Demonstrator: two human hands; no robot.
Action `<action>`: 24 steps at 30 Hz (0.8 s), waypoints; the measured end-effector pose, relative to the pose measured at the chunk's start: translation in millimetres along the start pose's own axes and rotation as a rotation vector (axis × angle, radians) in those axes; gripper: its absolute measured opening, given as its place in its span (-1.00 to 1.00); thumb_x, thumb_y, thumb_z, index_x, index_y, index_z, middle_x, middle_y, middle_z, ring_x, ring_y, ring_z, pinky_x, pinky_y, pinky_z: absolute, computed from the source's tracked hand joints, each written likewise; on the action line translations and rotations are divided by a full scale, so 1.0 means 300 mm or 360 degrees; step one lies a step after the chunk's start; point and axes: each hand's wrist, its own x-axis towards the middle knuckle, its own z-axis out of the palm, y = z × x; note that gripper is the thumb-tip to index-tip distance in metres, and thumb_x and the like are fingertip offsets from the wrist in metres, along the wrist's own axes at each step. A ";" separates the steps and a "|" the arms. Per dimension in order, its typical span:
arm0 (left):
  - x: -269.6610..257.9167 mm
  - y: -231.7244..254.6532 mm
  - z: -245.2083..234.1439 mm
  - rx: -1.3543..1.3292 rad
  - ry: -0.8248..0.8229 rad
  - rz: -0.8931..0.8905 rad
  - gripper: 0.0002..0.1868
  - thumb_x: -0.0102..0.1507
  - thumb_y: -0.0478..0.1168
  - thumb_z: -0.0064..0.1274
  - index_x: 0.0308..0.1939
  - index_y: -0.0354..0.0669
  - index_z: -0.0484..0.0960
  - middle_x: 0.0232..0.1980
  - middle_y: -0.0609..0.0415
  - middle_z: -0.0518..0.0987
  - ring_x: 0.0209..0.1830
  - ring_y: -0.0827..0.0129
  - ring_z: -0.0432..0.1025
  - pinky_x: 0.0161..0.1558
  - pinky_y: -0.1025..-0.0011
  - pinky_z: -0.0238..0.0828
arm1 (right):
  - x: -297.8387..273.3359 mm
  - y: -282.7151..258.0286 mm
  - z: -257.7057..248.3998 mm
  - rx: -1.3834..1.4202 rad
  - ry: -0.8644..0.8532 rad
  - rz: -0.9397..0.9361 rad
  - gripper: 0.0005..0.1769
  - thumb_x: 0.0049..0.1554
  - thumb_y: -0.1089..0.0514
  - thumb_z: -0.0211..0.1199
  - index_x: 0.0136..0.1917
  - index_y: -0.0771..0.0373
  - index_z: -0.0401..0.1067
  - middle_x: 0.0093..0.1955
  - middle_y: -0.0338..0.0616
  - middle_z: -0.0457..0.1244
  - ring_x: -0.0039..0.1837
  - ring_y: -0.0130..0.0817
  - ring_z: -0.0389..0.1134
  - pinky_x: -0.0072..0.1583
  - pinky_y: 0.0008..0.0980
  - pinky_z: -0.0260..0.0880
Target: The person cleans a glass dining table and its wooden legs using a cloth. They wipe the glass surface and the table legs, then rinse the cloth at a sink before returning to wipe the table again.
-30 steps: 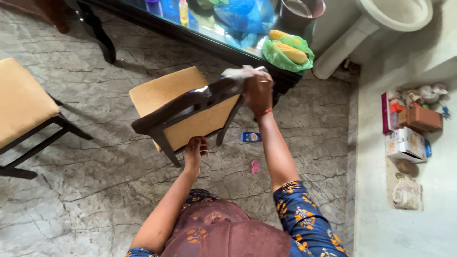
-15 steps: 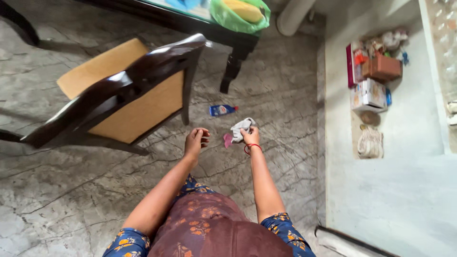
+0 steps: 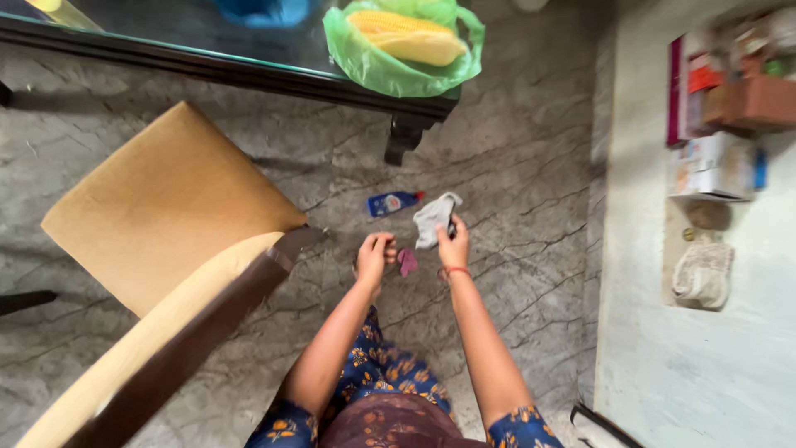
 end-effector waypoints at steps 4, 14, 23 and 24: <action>0.248 0.031 0.084 0.0161 -0.0040 0.0038 -0.79 0.42 -0.17 -0.08 -0.03 -0.19 0.61 -0.13 0.10 0.66 -0.33 0.49 0.50 -0.30 0.50 0.47 | 0.275 0.171 0.125 -0.0180 0.0034 -0.0006 -0.46 0.16 0.02 0.40 0.35 0.24 0.44 0.17 0.02 0.40 0.10 -0.19 0.39 0.15 -0.24 0.41; 0.756 -0.040 0.119 0.0089 0.0196 -0.0057 -0.59 0.41 0.00 -0.05 0.27 -0.09 0.50 0.14 0.16 0.62 -0.01 0.37 0.54 -0.02 0.35 0.51 | 1.032 0.782 0.455 -0.0989 0.0567 -0.0502 -0.53 0.01 0.01 0.46 0.06 0.38 0.51 0.05 0.22 0.38 0.10 0.19 0.36 0.12 0.03 0.39; 1.109 -0.344 0.162 0.0200 0.0414 0.0138 -0.69 0.42 -0.12 0.00 0.17 -0.17 0.57 0.02 0.02 0.68 -0.17 0.34 0.53 -0.17 0.33 0.49 | 0.835 0.707 0.640 -0.1115 0.0237 -0.0461 -0.66 0.16 0.17 0.32 0.15 0.40 0.48 0.16 0.18 0.32 0.23 0.21 0.32 0.24 0.09 0.33; 1.133 -0.377 0.169 0.0351 0.0454 0.0154 -0.71 0.42 -0.15 0.00 0.16 -0.17 0.58 0.01 0.00 0.69 -0.21 0.32 0.52 -0.21 0.34 0.47 | 0.786 0.649 0.640 -0.0988 0.0152 -0.0589 -0.64 0.19 0.19 0.30 0.21 0.40 0.44 0.23 0.20 0.28 0.27 0.20 0.30 0.27 0.07 0.33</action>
